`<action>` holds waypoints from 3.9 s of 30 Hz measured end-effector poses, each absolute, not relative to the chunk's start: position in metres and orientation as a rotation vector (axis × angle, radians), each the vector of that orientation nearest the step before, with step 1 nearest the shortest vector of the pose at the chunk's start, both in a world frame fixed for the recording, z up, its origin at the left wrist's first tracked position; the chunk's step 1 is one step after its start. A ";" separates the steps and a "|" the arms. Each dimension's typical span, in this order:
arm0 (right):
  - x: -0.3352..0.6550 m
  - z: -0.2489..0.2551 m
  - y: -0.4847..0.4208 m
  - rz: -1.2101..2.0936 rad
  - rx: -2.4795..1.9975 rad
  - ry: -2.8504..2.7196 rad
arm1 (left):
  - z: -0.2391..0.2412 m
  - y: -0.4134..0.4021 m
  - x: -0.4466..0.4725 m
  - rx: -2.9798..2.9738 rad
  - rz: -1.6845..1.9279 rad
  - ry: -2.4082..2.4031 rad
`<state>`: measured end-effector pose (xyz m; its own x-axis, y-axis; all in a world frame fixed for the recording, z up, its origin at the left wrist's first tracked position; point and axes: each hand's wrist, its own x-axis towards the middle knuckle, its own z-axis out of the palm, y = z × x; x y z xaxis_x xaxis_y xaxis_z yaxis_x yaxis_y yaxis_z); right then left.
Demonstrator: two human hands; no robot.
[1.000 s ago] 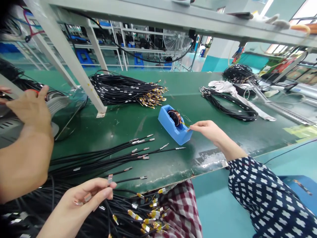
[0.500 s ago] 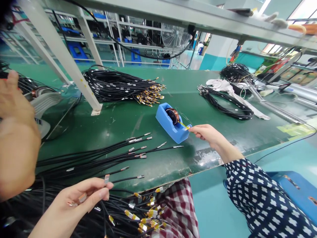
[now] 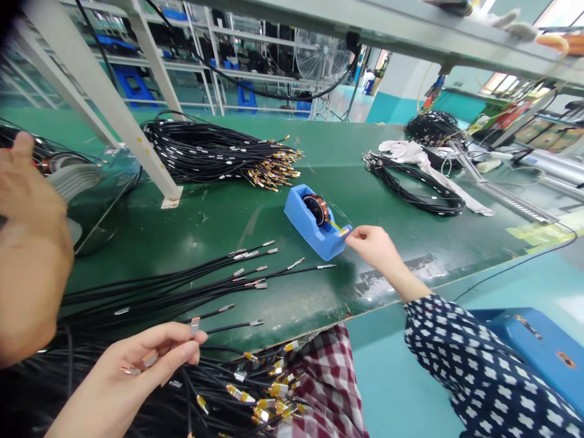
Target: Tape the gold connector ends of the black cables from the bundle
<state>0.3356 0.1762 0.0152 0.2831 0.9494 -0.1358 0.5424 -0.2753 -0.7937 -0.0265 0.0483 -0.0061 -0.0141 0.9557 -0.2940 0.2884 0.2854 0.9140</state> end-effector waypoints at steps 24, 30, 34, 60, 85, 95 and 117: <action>0.163 0.039 0.102 1.361 -1.157 -2.223 | 0.006 0.040 -0.015 1.184 1.017 1.428; 0.160 0.029 0.100 1.534 -1.284 -2.066 | 0.005 0.038 -0.013 1.177 1.033 1.469; 0.157 0.018 0.098 1.642 -1.294 -1.912 | 0.004 0.038 -0.010 1.181 1.077 1.524; 0.146 0.012 0.094 1.510 -1.115 -1.574 | 0.004 0.036 -0.015 1.015 1.183 1.348; 0.135 0.004 0.092 1.598 -1.049 -1.478 | 0.002 0.033 -0.015 1.020 1.214 1.334; 0.136 0.010 0.090 1.640 -0.979 -1.486 | 0.007 0.035 -0.011 0.936 1.261 1.337; 0.132 0.008 0.088 1.542 -0.999 -1.437 | 0.014 0.033 -0.016 0.825 1.199 1.352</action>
